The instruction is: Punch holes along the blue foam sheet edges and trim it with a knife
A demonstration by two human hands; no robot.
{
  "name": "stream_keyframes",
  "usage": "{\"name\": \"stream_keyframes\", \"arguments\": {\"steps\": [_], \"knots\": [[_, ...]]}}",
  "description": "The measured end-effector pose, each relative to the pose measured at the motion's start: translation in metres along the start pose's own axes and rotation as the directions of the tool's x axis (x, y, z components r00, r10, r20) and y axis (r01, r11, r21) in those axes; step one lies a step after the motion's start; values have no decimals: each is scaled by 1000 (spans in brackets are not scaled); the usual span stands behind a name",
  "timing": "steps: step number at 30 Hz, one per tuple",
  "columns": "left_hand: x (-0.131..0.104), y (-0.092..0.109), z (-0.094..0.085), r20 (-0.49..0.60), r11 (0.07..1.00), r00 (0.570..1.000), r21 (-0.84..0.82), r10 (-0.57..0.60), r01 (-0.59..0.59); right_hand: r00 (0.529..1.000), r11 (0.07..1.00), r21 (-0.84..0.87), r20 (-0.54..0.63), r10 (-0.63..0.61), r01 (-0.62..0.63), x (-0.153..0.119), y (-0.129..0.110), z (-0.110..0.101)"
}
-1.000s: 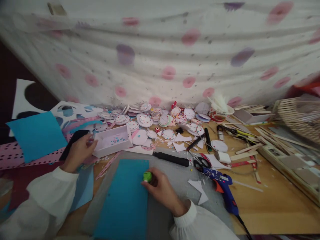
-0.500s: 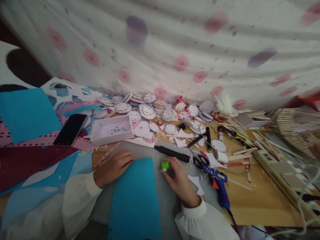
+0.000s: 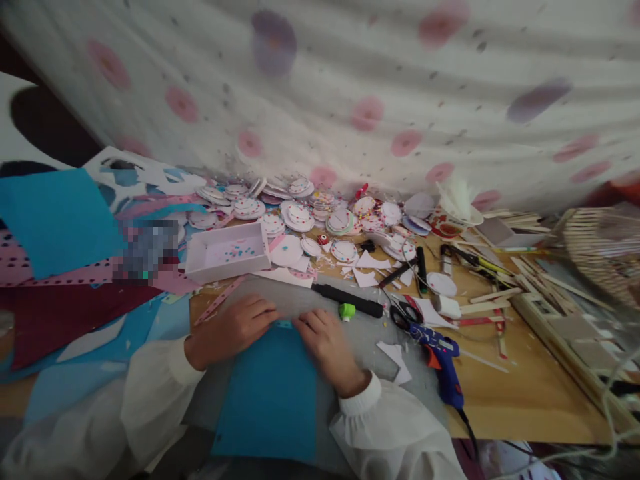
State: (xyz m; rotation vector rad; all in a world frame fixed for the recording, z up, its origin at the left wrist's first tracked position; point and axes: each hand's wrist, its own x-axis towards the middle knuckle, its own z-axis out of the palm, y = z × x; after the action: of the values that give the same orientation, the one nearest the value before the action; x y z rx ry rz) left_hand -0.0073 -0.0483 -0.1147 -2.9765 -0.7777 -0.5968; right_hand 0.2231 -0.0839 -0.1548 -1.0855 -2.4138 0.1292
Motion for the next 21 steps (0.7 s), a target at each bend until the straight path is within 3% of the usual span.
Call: {"name": "stream_keyframes", "arguments": {"steps": [9,18,21], "knots": [[-20,1,20,57,996,995,-39,-78,80,999,992,126,2,32,-32,-12,5,12],[-23,5,23,57,996,994,-6,-90,90,999,998,61,-40,21,-19,-16,7,15],[-27,9,16,64,996,994,0,-89,89,999,998,68,-40,18,-15,-16,7,15]]}}
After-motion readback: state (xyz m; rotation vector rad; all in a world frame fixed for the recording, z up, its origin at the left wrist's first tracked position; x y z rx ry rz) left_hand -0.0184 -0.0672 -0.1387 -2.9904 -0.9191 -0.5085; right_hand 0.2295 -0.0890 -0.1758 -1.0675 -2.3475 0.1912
